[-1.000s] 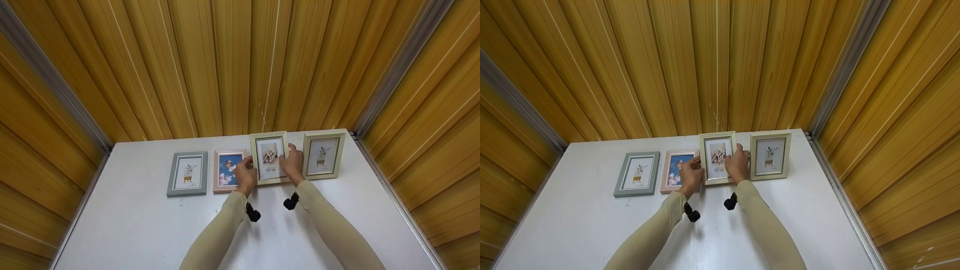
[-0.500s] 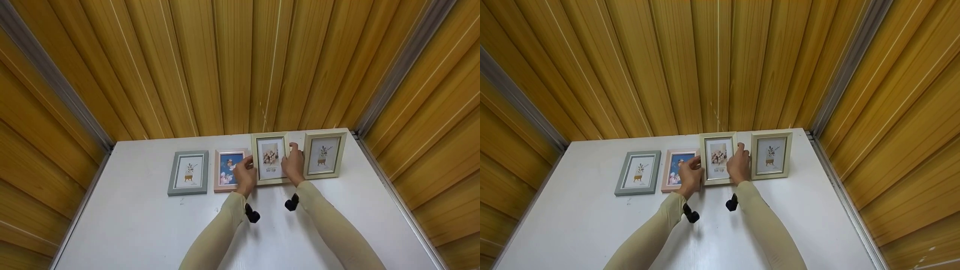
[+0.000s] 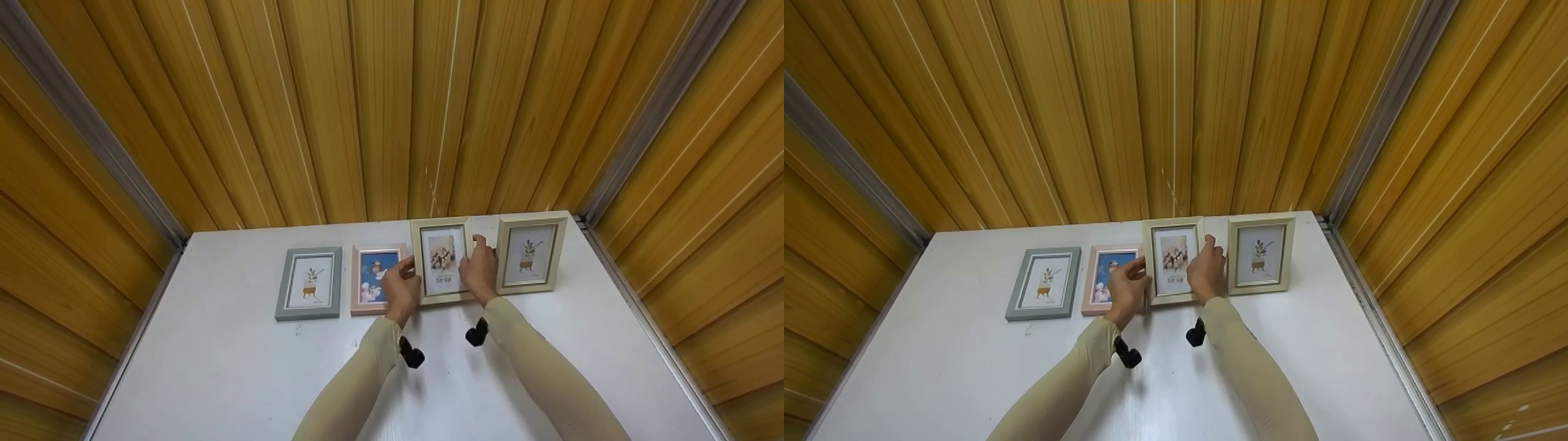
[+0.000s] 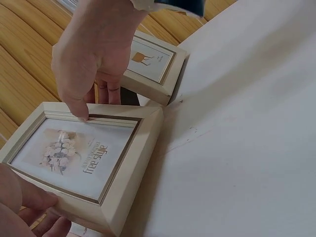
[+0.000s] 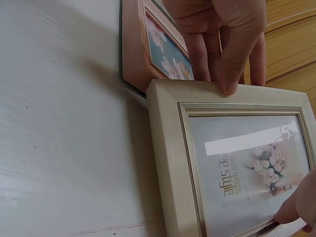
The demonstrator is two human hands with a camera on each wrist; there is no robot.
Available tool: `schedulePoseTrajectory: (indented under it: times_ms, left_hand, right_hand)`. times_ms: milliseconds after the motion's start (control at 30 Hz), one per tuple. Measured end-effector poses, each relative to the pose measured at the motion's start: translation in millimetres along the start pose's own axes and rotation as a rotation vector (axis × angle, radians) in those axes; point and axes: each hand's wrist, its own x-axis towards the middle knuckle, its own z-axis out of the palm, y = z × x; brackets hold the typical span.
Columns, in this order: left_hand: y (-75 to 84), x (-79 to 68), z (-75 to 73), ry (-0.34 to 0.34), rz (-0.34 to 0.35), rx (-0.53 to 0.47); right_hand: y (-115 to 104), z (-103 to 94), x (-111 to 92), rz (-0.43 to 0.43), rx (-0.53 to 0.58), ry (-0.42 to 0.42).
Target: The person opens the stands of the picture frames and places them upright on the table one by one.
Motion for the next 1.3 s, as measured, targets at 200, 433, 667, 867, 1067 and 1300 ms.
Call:
schedulePoseTrajectory:
  times_ms: [200,433,667,867,1067,1300]
  left_hand:
    - [5.7,-4.5,-1.1,0.020,0.043,-0.026]
    - [15.2,-14.7,0.3,0.042,0.069,-0.008]
    - [26.2,-27.8,4.4,0.043,0.039,-0.025]
    - [39.7,-34.0,6.6,0.042,0.035,-0.021]
    - [46.6,-35.5,5.7,0.034,0.032,0.012]
    - [46.9,-34.8,5.0,-0.006,0.022,-0.004]
  right_hand:
    - [0.4,-1.8,0.6,-0.035,0.003,0.000]
    - [1.9,-3.7,4.9,-0.036,-0.038,-0.027]
    - [2.0,-4.4,8.5,-0.022,-0.046,-0.070]
    - [-0.6,-8.0,10.8,-0.019,-0.009,-0.116]
    - [0.3,-10.3,12.5,-0.020,0.016,-0.147]
    - [1.3,-10.9,14.5,-0.027,0.017,-0.149]
